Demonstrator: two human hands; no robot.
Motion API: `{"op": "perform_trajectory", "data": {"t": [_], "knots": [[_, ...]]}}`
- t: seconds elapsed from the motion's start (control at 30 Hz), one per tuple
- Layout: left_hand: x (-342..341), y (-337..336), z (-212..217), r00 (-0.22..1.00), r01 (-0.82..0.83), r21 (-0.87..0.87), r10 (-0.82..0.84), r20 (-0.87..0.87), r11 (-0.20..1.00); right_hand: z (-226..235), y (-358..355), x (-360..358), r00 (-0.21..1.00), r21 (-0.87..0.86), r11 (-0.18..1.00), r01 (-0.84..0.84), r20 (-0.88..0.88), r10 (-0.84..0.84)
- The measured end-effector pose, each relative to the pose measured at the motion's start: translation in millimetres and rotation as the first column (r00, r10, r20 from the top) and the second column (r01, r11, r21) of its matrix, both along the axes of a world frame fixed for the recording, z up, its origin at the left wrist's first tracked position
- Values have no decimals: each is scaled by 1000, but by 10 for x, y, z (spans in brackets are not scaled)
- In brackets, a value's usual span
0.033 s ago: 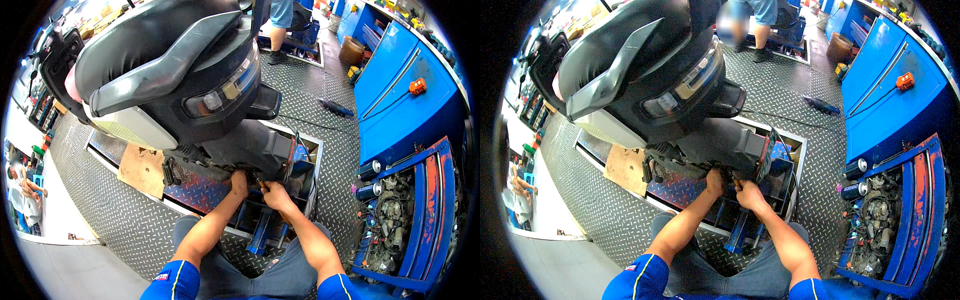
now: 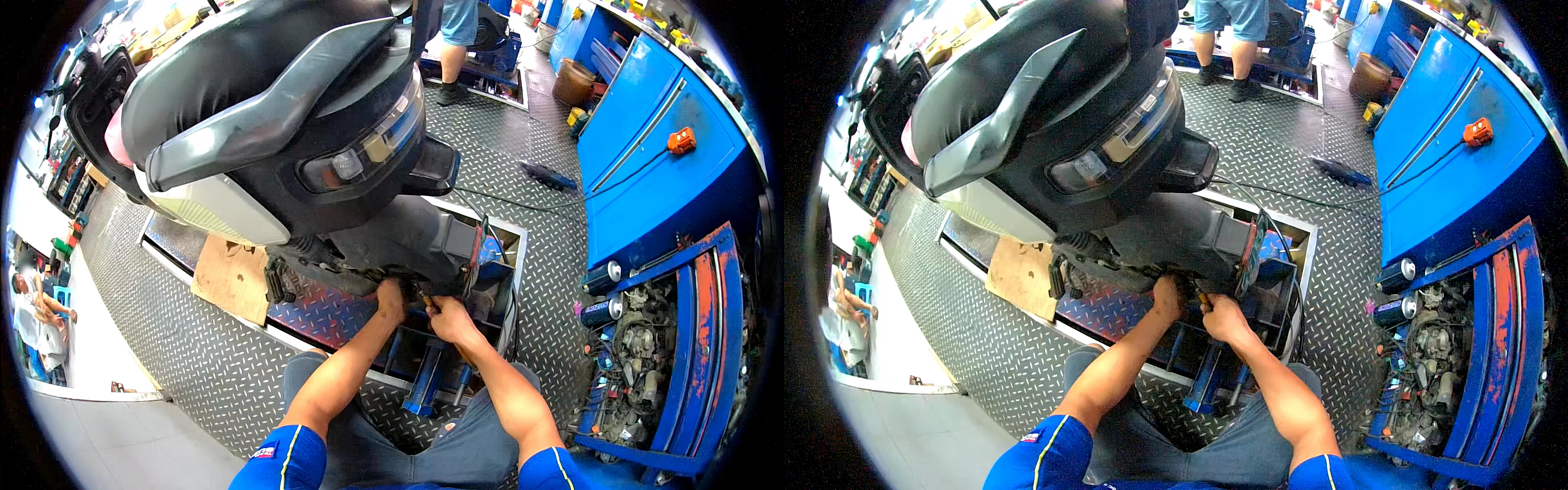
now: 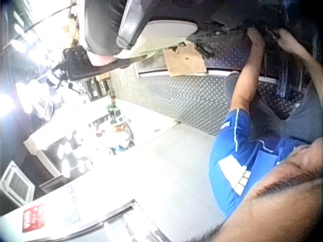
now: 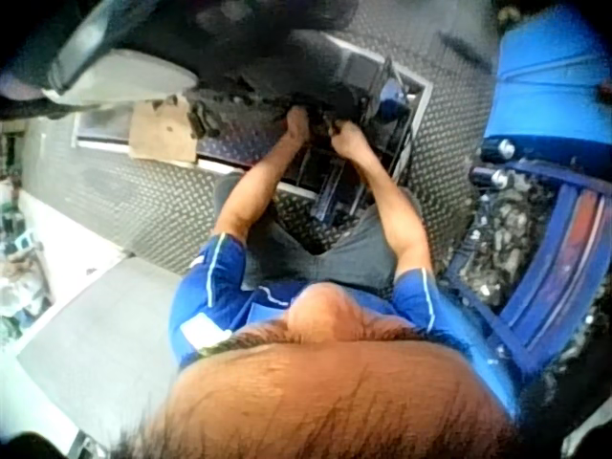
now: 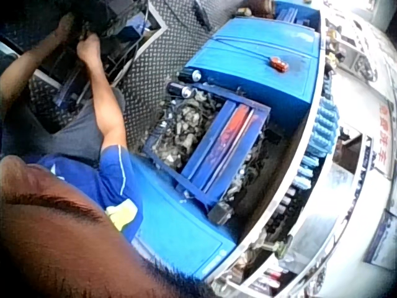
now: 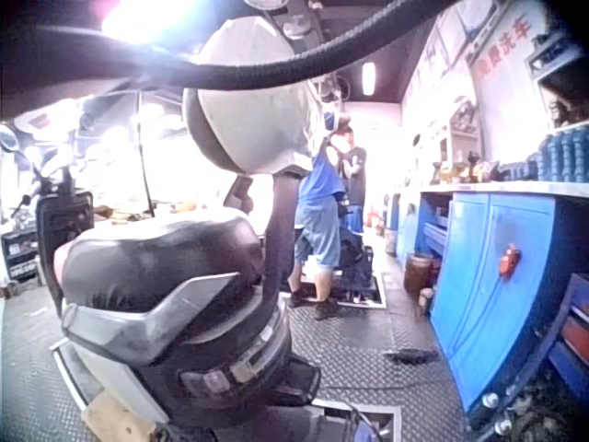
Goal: The person uses a wrench to tighten or loosen bolts on the front wheel and the rear assembly of a white scooter while it is mounted on a lift.
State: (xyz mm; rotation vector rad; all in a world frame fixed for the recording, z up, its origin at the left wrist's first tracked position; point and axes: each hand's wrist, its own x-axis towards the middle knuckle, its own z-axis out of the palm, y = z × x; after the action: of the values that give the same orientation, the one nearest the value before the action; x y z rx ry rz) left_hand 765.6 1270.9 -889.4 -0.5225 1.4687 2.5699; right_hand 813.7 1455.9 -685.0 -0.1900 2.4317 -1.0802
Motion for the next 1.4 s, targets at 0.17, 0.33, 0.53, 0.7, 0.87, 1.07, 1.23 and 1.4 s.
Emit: {"op": "perform_trajectory", "data": {"t": [0.17,0.33,0.53,0.7,0.87,1.07,1.23,1.4], "knots": [[-3,455,633,961,4,209,-62,269,978,-321,183,24,980,50,996,74,-189,-63],[157,356,774,977,101,-409,-14,211,907,-259,20,5,964,20,1000,-8,-267,13],[98,355,1054,890,200,-328,-31,455,923,4,139,156,998,-36,999,19,-64,-22],[-2,328,660,949,-4,-40,17,314,999,180,153,244,976,-21,999,44,-211,-47],[-49,293,470,982,-48,238,2,187,970,298,95,172,984,28,993,119,-135,-114],[-101,277,637,965,22,184,-68,252,983,95,178,129,977,33,994,106,-189,-98],[-39,176,685,990,11,131,-29,135,991,-35,87,102,967,27,990,135,-223,-126],[-14,313,1095,953,5,-35,6,303,999,-75,153,119,956,21,985,170,-247,-160]]}}
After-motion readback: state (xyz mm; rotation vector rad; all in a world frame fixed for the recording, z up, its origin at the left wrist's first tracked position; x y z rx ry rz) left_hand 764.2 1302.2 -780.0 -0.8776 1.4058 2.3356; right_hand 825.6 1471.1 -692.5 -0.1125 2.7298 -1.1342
